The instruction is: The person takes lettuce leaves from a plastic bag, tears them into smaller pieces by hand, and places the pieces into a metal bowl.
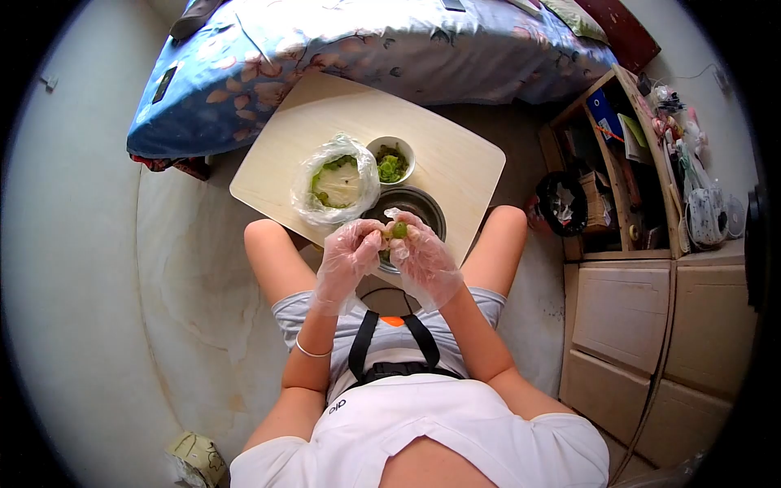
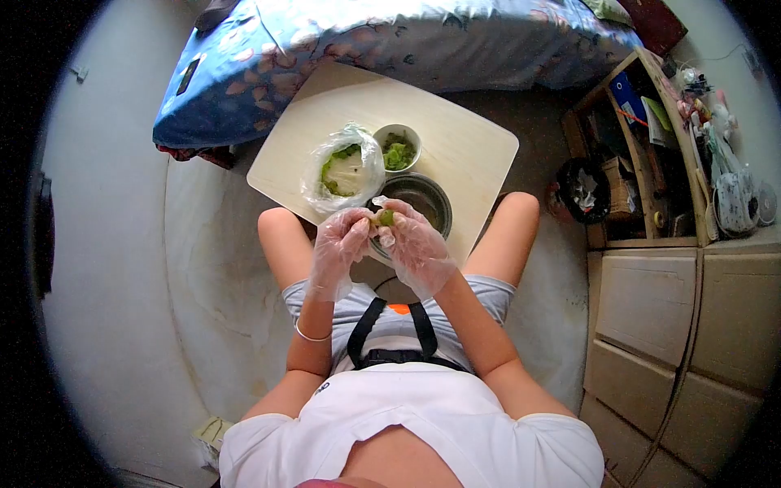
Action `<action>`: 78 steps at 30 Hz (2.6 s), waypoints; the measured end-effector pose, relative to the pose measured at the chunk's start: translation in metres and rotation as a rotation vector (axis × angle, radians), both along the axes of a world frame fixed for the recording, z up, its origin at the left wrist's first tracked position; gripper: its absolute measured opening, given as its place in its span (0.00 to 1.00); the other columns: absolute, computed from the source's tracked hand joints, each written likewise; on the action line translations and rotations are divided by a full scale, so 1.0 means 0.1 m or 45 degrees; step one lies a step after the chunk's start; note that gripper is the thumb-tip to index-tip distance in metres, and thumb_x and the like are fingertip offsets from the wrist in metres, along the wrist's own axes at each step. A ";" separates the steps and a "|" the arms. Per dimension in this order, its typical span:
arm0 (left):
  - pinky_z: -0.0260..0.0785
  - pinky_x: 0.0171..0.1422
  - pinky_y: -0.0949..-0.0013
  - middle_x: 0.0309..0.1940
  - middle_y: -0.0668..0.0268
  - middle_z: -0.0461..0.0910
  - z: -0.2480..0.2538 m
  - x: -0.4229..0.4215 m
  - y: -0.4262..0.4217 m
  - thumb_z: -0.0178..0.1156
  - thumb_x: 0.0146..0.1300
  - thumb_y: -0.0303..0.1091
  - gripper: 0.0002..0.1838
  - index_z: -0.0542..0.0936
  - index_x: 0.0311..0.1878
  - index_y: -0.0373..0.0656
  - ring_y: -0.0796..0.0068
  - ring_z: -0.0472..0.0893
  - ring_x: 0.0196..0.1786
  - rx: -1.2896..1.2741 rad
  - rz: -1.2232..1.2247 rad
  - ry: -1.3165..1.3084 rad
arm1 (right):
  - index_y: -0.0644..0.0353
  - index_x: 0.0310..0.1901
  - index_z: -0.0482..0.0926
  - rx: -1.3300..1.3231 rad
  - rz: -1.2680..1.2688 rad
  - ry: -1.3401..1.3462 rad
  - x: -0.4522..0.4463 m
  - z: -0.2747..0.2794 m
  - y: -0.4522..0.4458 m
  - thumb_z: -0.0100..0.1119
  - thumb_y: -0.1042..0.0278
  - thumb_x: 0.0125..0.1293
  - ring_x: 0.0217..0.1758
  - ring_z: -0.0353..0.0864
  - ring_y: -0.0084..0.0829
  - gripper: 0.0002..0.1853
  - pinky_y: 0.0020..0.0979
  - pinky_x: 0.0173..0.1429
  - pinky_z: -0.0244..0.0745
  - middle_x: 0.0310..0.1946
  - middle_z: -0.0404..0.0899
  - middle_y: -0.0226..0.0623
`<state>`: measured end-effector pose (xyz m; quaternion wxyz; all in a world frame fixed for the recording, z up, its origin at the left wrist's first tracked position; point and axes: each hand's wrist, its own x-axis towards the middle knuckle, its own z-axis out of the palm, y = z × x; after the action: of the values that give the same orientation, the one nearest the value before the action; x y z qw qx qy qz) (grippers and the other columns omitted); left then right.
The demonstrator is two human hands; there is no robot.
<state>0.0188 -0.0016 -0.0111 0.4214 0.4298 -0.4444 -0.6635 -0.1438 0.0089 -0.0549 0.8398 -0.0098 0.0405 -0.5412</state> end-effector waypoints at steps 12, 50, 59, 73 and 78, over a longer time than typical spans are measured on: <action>0.70 0.35 0.75 0.30 0.65 0.79 0.05 0.06 -0.04 0.58 0.65 0.27 0.07 0.80 0.43 0.35 0.80 0.76 0.29 -0.396 0.180 -0.560 | 0.66 0.56 0.73 0.043 0.004 0.189 -0.05 -0.06 -0.01 0.56 0.75 0.68 0.41 0.82 0.29 0.16 0.25 0.46 0.81 0.45 0.81 0.43; 0.74 0.34 0.63 0.30 0.61 0.76 0.24 -0.03 0.09 0.61 0.60 0.26 0.10 0.75 0.45 0.40 0.62 0.80 0.30 -1.388 -0.112 -1.439 | 0.66 0.46 0.80 -0.123 -0.130 1.107 -0.04 0.02 0.04 0.63 0.75 0.62 0.39 0.82 0.26 0.11 0.29 0.46 0.79 0.39 0.82 0.37; 0.75 0.35 0.64 0.30 0.61 0.75 0.11 -0.03 0.02 0.64 0.58 0.28 0.11 0.75 0.43 0.41 0.60 0.80 0.32 -1.270 0.008 -1.189 | 0.64 0.48 0.79 -0.183 -0.163 1.082 -0.03 0.04 0.09 0.63 0.75 0.62 0.47 0.79 0.22 0.13 0.25 0.56 0.73 0.43 0.82 0.34; 0.65 0.24 0.81 0.26 0.70 0.76 0.06 0.02 0.06 0.55 0.69 0.27 0.06 0.77 0.44 0.35 0.87 0.72 0.22 -0.479 0.041 -0.427 | 0.67 0.51 0.77 -0.123 -0.017 0.375 -0.01 0.11 0.07 0.61 0.75 0.64 0.46 0.82 0.33 0.14 0.35 0.53 0.78 0.45 0.81 0.42; 0.65 0.24 0.81 0.27 0.70 0.76 0.08 0.03 0.04 0.55 0.69 0.27 0.06 0.77 0.44 0.35 0.87 0.72 0.23 -0.591 -0.012 -0.534 | 0.67 0.49 0.77 -0.169 -0.036 0.387 0.02 -0.06 0.01 0.60 0.74 0.65 0.45 0.82 0.32 0.12 0.34 0.52 0.78 0.44 0.81 0.42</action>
<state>0.0215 0.0023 -0.0032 0.4043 0.4474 -0.6633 -0.4431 -0.1422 0.0103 -0.0614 0.8140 -0.1462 0.1313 -0.5466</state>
